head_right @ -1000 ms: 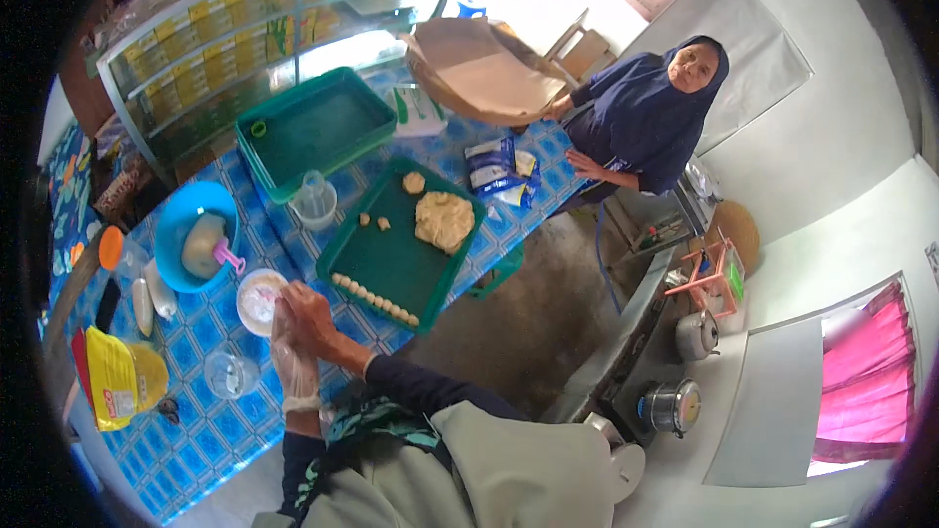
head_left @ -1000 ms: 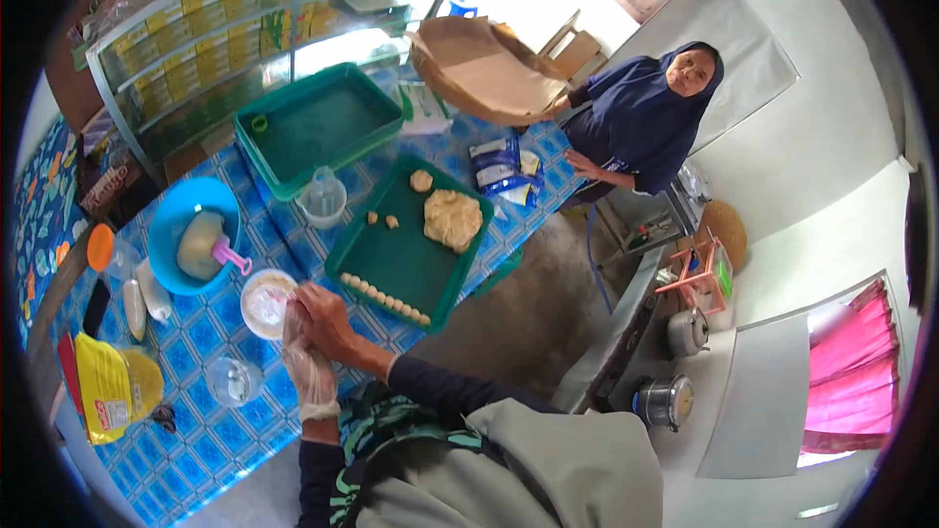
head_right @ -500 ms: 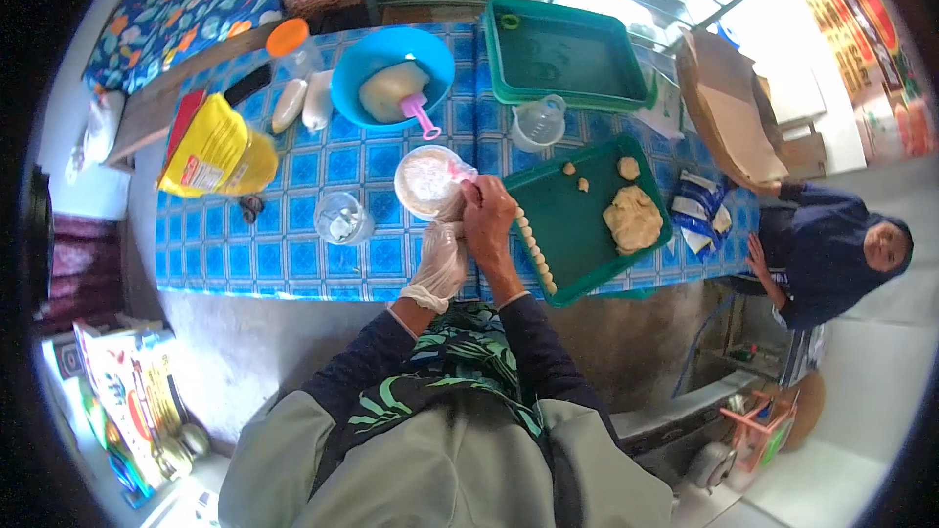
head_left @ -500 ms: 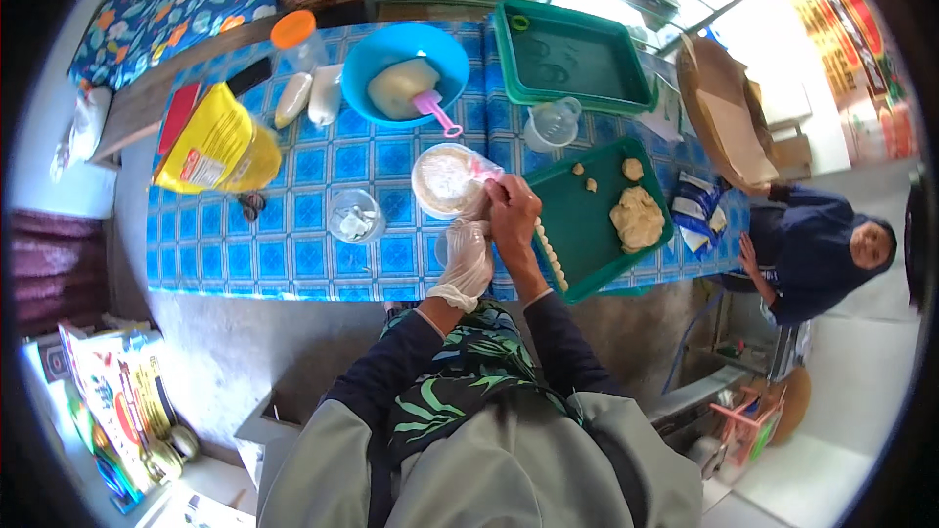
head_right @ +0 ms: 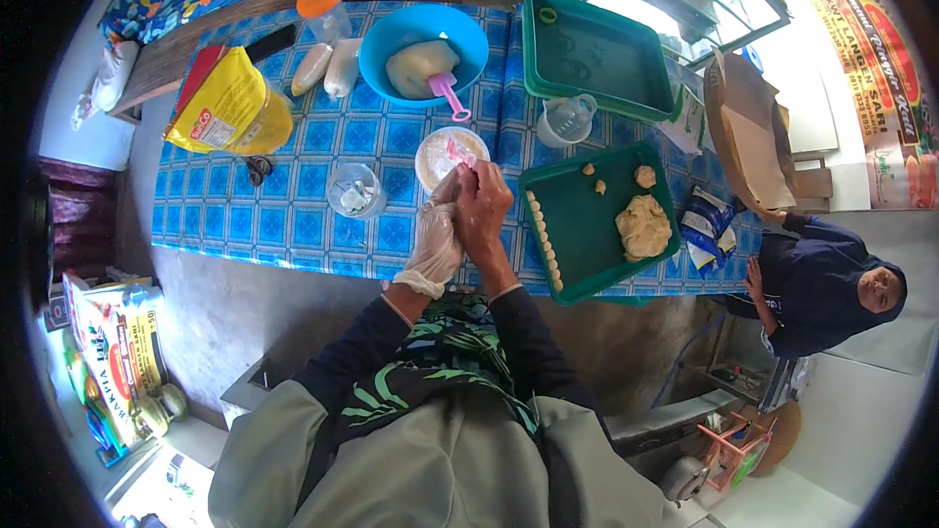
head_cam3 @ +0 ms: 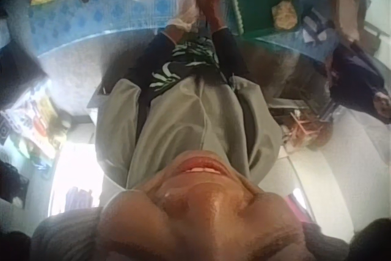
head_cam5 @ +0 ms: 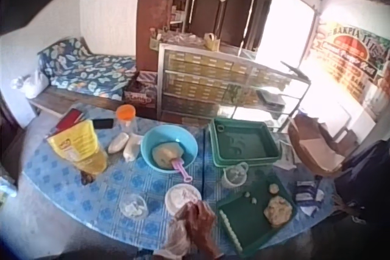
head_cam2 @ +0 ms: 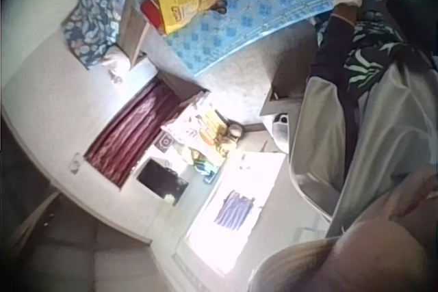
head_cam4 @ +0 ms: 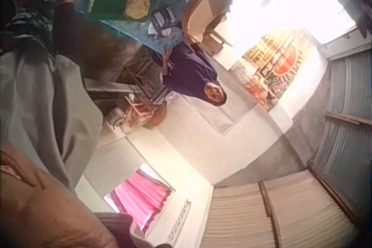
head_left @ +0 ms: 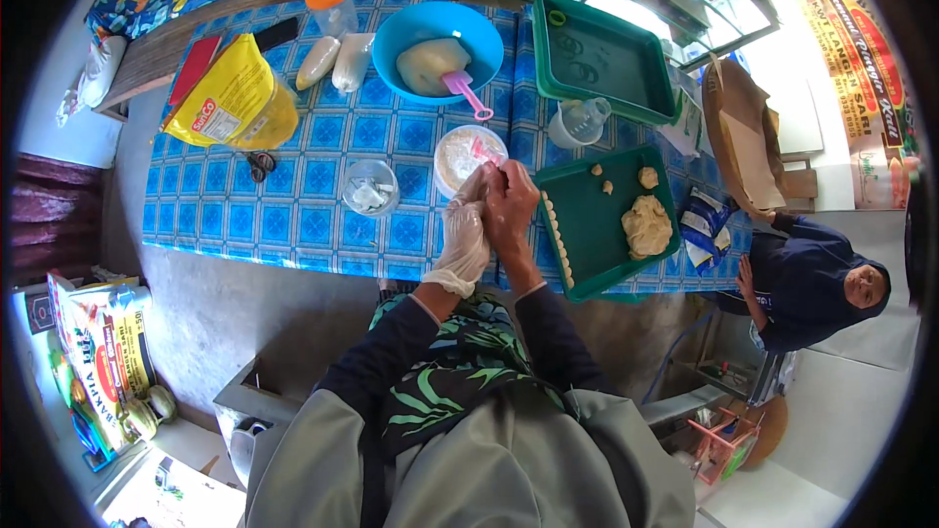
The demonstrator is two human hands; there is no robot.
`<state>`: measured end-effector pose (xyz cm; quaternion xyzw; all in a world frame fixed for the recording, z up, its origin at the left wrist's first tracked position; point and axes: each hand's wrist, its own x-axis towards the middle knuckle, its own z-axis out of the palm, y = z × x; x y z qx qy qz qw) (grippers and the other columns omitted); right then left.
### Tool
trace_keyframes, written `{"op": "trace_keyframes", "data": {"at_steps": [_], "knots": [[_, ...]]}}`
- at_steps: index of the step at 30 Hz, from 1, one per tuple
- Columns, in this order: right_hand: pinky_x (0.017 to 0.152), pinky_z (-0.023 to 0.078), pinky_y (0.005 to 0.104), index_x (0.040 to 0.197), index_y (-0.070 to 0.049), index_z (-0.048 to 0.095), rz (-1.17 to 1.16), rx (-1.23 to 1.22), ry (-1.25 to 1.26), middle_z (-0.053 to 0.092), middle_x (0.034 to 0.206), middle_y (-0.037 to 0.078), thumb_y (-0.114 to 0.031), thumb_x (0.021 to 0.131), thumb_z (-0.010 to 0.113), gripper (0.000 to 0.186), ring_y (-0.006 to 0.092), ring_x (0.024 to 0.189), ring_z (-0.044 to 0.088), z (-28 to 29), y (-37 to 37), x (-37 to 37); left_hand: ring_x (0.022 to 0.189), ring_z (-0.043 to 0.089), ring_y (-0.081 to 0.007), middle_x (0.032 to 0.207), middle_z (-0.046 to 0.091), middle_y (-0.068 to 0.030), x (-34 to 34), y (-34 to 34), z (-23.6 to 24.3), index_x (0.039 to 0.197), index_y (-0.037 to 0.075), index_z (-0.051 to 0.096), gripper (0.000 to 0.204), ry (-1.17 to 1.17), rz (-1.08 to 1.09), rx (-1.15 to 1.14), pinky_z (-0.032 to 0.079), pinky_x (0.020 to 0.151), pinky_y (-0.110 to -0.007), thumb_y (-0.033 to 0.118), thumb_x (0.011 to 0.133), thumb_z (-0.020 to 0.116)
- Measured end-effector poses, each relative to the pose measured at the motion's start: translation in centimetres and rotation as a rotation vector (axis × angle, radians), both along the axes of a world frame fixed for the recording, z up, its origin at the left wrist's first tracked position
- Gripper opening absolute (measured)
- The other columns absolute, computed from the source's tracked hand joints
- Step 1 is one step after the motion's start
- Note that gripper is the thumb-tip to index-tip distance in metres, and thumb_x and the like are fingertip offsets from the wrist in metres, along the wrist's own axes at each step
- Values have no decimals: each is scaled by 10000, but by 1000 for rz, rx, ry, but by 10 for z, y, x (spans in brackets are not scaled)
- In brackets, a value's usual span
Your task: The person weighs flour on a scale, pours it into a container, and mixes liquid in a glass using a spoon.
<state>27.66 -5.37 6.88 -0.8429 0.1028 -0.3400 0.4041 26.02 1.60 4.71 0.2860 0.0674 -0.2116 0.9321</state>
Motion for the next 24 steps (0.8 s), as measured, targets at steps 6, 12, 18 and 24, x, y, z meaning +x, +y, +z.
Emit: {"op": "trace_keyframes", "data": {"at_steps": [6,12,18,24], "knots": [[520,386,318,755,-29,594,-13,501,100,554,627,67,-136,899,659,191,169,533,484,-13,2,7,1197,533,-176,1421,477,-88,-3,9,-8,1421,9,426,624,-13,37,52,446,997,-272,-83,803,425],[568,383,273,942,-79,566,267,1631,53,507,710,10,-154,969,577,80,94,620,452,-1,-24,-7,841,502,-66,1130,615,-46,-21,49,36,1303,-53,557,592,-23,-86,383,391,648,-177,-68,725,430],[519,407,227,885,-101,564,249,1798,-61,550,722,3,-187,936,628,119,92,595,497,-10,-38,-29,1088,509,-173,1246,583,-101,-15,77,139,1314,-47,538,474,-444,89,423,379,960,-298,102,865,518],[507,428,231,914,-107,605,250,1771,-26,576,734,-22,-229,938,639,130,71,562,505,-4,-24,-39,1195,489,-237,1314,549,-147,2,107,223,1338,-23,507,501,-928,359,141,324,1051,-366,280,952,406]]}}
